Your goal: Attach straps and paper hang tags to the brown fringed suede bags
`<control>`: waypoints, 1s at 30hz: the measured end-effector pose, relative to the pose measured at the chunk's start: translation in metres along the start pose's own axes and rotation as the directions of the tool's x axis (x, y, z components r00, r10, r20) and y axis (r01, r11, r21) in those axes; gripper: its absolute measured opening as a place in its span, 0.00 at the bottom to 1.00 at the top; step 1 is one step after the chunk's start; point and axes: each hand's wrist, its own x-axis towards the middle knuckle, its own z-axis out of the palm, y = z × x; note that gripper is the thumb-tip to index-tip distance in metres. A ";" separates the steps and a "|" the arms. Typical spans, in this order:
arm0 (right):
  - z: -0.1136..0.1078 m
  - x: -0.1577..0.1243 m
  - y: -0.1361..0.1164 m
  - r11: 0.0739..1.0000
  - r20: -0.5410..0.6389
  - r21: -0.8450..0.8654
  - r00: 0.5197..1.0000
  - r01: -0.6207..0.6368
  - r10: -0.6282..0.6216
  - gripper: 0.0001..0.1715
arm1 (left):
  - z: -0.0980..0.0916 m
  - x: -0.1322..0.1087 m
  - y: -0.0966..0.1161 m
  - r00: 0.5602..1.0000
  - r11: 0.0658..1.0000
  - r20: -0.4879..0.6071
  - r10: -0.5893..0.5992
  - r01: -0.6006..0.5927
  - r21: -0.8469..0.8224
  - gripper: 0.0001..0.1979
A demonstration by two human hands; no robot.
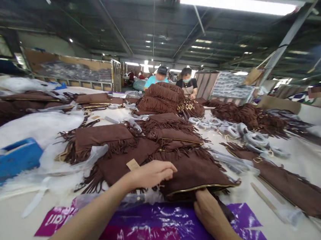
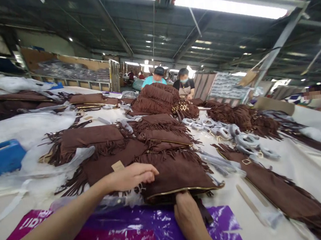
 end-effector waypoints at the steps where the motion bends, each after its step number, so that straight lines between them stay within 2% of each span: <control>1: -0.008 -0.006 0.003 1.000 0.043 0.015 0.999 0.026 -0.027 0.20 | -0.011 -0.004 -0.001 0.998 0.998 0.021 -0.053 0.052 0.044 0.13; 4: -0.035 -0.022 0.008 0.984 0.147 0.023 0.973 0.178 -0.180 0.15 | -0.028 -0.021 0.000 0.985 0.945 0.074 -0.154 0.125 0.304 0.12; 7: -0.055 -0.033 0.002 0.958 0.102 0.037 0.953 0.284 -0.287 0.15 | -0.013 -0.042 0.004 0.977 0.904 0.140 -0.158 0.086 0.419 0.09; 9: -0.063 -0.035 -0.009 0.964 0.105 0.107 0.961 0.245 -0.256 0.13 | 0.008 -0.053 0.007 0.981 0.896 0.121 -0.153 0.087 0.435 0.07; 11: -0.066 -0.033 -0.025 0.966 0.185 0.204 0.963 0.156 -0.194 0.12 | 0.029 -0.059 0.008 0.978 0.857 0.033 -0.207 0.165 0.488 0.11; 13: -0.065 -0.029 -0.042 0.961 0.273 0.265 0.950 0.074 -0.149 0.13 | 0.045 -0.059 0.008 0.959 0.797 -0.048 -0.279 0.259 0.546 0.11; 16: -0.059 -0.024 -0.067 0.946 0.323 0.323 0.936 0.031 -0.141 0.15 | 0.053 -0.056 0.008 0.939 0.766 -0.091 -0.333 0.325 0.554 0.07; 19: -0.056 -0.023 -0.078 0.947 0.276 0.319 0.952 0.040 -0.134 0.15 | 0.047 -0.054 0.008 0.935 0.761 -0.091 -0.343 0.334 0.556 0.08; 22: -0.064 -0.026 -0.058 0.992 0.163 0.121 0.986 -0.046 0.026 0.15 | 0.035 -0.052 0.004 0.915 0.696 -0.081 -0.396 0.356 0.624 0.13; 25: -0.080 -0.033 -0.006 0.970 0.007 -0.127 0.978 -0.206 0.209 0.14 | 0.030 -0.047 0.005 0.923 0.654 -0.119 -0.366 0.346 0.673 0.18; 27: -0.089 -0.037 0.034 0.936 -0.031 -0.262 0.972 -0.235 0.235 0.19 | 0.035 -0.043 0.016 0.949 0.696 -0.118 -0.294 0.297 0.654 0.21; 28: -0.092 -0.038 0.051 0.932 0.038 -0.290 0.971 -0.217 0.238 0.22 | 0.041 -0.040 0.025 0.959 0.737 -0.083 -0.271 0.262 0.623 0.20; 30: -0.094 -0.036 0.077 0.935 0.160 -0.293 0.955 -0.197 0.251 0.21 | 0.058 -0.033 0.045 0.971 0.842 0.046 -0.235 0.180 0.509 0.15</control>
